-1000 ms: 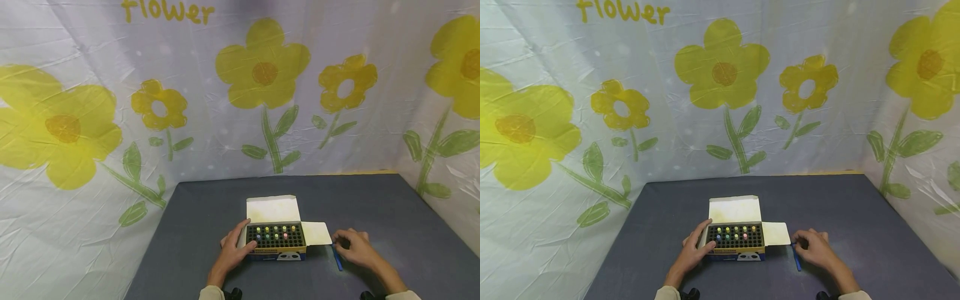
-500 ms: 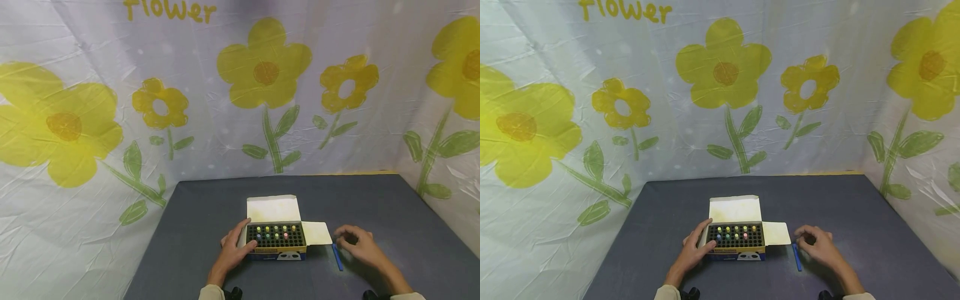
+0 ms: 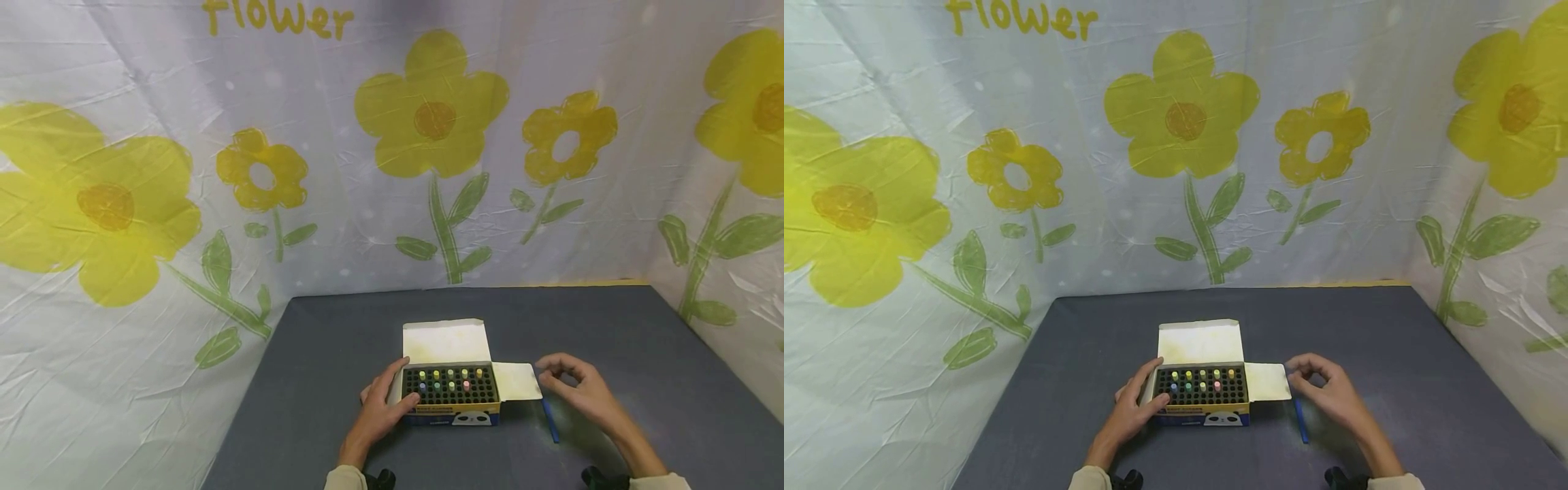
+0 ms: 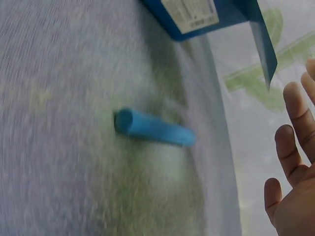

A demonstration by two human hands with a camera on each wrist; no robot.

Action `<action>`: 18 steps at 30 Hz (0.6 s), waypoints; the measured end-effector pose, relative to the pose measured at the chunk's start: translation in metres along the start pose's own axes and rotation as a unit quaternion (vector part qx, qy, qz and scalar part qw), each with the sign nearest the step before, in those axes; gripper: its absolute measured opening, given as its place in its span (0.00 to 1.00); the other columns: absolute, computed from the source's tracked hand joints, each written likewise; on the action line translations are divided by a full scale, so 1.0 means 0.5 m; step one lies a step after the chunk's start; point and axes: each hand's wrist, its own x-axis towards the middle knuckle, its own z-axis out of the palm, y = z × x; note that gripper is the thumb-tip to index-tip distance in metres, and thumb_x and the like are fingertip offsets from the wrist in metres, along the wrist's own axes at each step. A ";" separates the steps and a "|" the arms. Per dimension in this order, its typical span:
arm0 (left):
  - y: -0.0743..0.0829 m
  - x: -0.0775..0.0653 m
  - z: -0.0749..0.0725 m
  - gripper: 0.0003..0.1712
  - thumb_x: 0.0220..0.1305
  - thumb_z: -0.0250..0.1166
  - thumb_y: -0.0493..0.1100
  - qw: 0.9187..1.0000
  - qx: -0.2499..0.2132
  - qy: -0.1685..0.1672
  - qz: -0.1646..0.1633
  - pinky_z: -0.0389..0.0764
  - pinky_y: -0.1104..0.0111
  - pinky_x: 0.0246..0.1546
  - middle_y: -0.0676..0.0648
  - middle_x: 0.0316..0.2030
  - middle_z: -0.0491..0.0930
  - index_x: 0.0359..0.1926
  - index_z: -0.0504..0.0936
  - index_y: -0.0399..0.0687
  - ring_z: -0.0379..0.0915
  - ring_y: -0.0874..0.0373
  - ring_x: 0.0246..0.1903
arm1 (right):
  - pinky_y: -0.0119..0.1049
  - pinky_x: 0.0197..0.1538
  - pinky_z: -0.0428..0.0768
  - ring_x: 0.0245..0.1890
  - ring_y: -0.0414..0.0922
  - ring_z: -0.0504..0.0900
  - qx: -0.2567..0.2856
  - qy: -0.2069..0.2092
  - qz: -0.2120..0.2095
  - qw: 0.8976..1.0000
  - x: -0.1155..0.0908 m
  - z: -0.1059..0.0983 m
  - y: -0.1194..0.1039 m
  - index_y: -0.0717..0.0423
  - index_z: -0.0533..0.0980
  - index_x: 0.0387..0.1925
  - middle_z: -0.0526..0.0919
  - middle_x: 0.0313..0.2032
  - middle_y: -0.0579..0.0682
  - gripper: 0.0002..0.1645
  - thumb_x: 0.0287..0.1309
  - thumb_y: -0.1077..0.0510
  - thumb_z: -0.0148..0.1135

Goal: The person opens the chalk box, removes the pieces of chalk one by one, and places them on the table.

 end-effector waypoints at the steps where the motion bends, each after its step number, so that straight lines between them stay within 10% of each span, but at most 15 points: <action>1: 0.000 0.000 0.000 0.39 0.63 0.68 0.60 1.000 0.000 0.000 -0.001 0.50 0.42 0.57 0.51 0.70 0.72 0.74 0.66 0.75 0.68 0.45 0.63 | 0.38 0.41 0.77 0.38 0.39 0.80 0.002 -0.001 0.000 1.000 0.002 0.003 -0.003 0.55 0.80 0.52 0.82 0.37 0.46 0.13 0.69 0.58 0.63; 18: 0.003 -0.002 0.000 0.38 0.63 0.68 0.61 1.000 0.008 0.006 -0.007 0.50 0.41 0.58 0.51 0.70 0.72 0.73 0.66 0.77 0.67 0.44 0.64 | 0.51 0.47 0.70 0.38 0.38 0.73 -0.027 -0.001 -0.020 0.999 0.040 0.062 -0.045 0.47 0.83 0.48 0.82 0.35 0.43 0.12 0.63 0.56 0.70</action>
